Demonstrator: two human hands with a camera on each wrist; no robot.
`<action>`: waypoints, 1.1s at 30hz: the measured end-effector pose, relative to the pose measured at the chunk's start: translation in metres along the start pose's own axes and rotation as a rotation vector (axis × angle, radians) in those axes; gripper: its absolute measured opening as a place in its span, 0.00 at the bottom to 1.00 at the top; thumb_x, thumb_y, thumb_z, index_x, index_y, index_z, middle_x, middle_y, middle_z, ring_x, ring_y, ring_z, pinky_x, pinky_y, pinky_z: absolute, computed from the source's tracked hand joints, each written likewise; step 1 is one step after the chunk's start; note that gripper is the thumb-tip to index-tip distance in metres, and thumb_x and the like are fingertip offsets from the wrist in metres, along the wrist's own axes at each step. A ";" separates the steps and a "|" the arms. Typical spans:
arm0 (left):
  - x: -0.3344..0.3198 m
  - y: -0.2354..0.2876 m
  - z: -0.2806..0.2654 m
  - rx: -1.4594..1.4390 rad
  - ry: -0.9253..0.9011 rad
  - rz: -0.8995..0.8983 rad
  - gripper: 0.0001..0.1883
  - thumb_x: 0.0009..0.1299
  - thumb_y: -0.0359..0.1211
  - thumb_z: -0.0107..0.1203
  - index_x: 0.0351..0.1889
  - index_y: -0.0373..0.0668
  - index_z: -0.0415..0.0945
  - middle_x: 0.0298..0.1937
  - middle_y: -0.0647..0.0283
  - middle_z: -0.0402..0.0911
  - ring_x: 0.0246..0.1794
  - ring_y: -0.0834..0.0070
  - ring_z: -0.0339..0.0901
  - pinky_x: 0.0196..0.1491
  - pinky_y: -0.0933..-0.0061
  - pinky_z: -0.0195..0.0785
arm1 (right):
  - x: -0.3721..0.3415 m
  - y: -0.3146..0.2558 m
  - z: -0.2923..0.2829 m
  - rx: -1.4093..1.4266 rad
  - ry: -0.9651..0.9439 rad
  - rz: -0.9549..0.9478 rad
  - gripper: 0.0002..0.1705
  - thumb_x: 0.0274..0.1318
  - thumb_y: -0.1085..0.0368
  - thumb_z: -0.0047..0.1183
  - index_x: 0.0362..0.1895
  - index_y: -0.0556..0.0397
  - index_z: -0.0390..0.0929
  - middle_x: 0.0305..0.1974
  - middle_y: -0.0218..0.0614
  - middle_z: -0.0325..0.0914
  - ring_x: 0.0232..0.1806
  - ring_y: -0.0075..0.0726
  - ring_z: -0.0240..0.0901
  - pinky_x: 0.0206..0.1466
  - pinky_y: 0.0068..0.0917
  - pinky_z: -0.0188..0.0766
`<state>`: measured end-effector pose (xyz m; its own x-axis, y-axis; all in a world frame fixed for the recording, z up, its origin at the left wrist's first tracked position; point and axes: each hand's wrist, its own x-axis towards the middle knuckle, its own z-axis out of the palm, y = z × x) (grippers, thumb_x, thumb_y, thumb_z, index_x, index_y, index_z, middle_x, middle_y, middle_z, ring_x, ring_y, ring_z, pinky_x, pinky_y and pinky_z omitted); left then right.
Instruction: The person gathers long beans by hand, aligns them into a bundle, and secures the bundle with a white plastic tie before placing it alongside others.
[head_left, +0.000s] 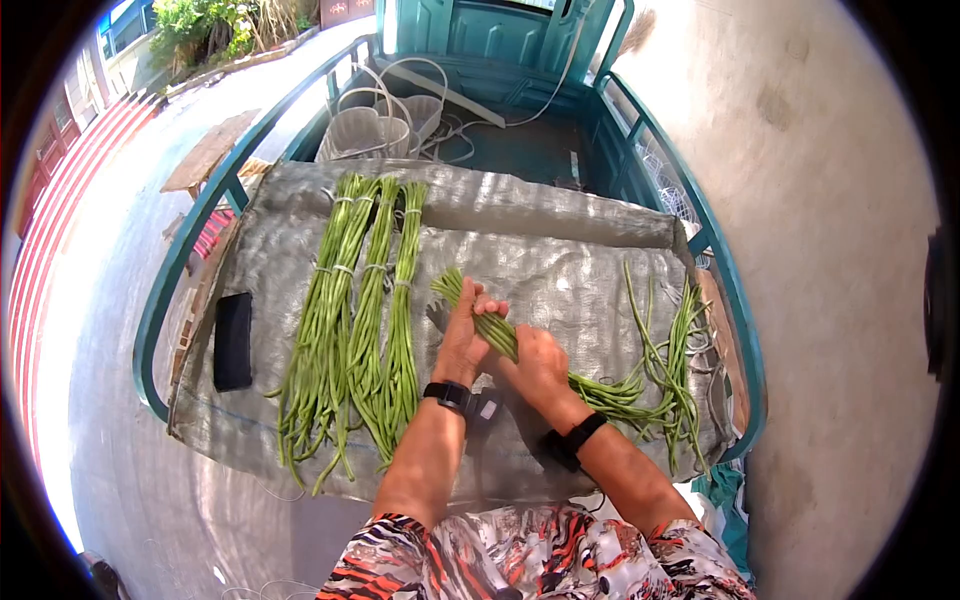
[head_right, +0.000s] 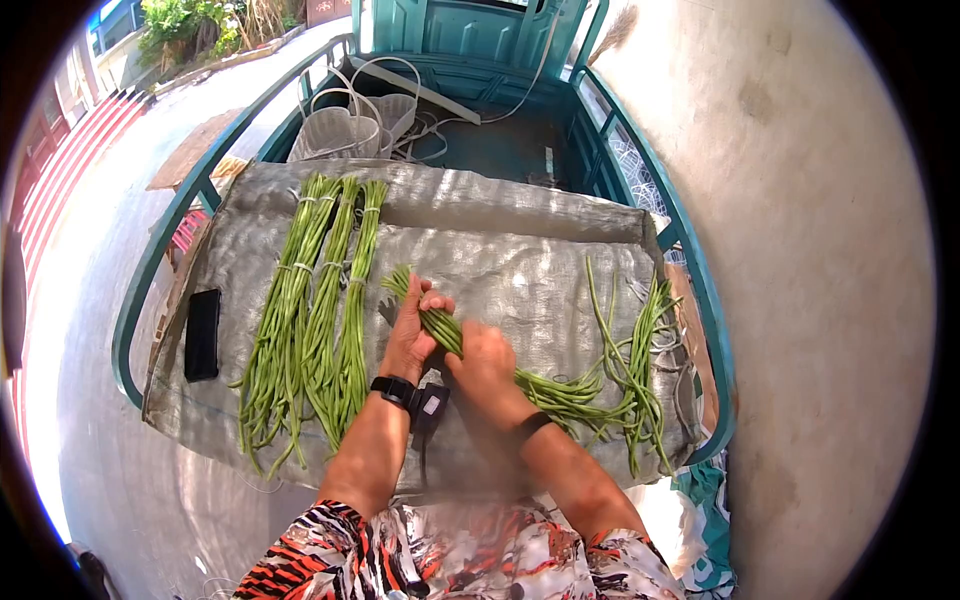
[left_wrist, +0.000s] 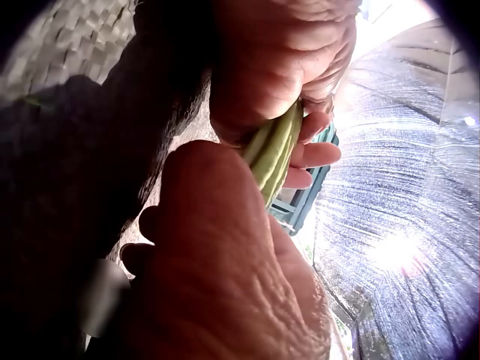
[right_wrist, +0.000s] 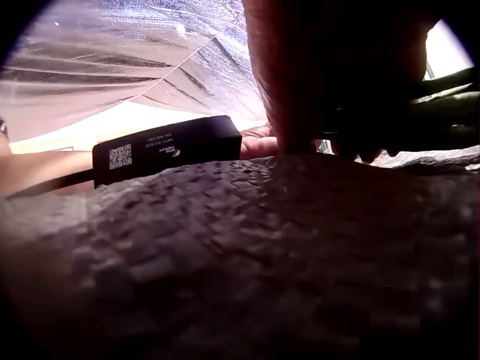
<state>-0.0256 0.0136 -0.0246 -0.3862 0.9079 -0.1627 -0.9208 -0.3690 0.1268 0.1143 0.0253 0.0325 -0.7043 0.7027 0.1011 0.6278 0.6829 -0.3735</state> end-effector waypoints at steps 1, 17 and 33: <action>-0.001 0.000 -0.001 -0.022 0.000 -0.002 0.13 0.69 0.44 0.55 0.31 0.47 0.69 0.18 0.72 0.63 0.24 0.77 0.68 0.45 0.66 0.71 | 0.001 -0.001 -0.001 0.020 -0.038 0.032 0.23 0.45 0.58 0.60 0.44 0.56 0.69 0.37 0.50 0.76 0.42 0.59 0.72 0.45 0.50 0.68; -0.021 -0.013 0.023 0.511 0.192 -0.052 0.12 0.65 0.37 0.62 0.35 0.38 0.73 0.34 0.60 0.77 0.41 0.58 0.79 0.44 0.60 0.75 | 0.014 0.013 0.018 0.150 -0.027 0.228 0.15 0.55 0.60 0.49 0.45 0.52 0.69 0.36 0.47 0.79 0.39 0.56 0.77 0.38 0.51 0.71; -0.027 0.018 0.047 0.414 0.268 -0.083 0.12 0.72 0.38 0.53 0.27 0.48 0.66 0.14 0.77 0.60 0.13 0.84 0.59 0.22 0.79 0.61 | -0.106 0.143 -0.096 0.055 0.121 -0.185 0.16 0.42 0.64 0.58 0.39 0.52 0.74 0.34 0.40 0.76 0.39 0.50 0.73 0.47 0.43 0.67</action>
<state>-0.0292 -0.0081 0.0282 -0.3629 0.8278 -0.4278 -0.8710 -0.1382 0.4714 0.3106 0.0681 0.0571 -0.7589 0.5873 0.2813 0.4702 0.7931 -0.3872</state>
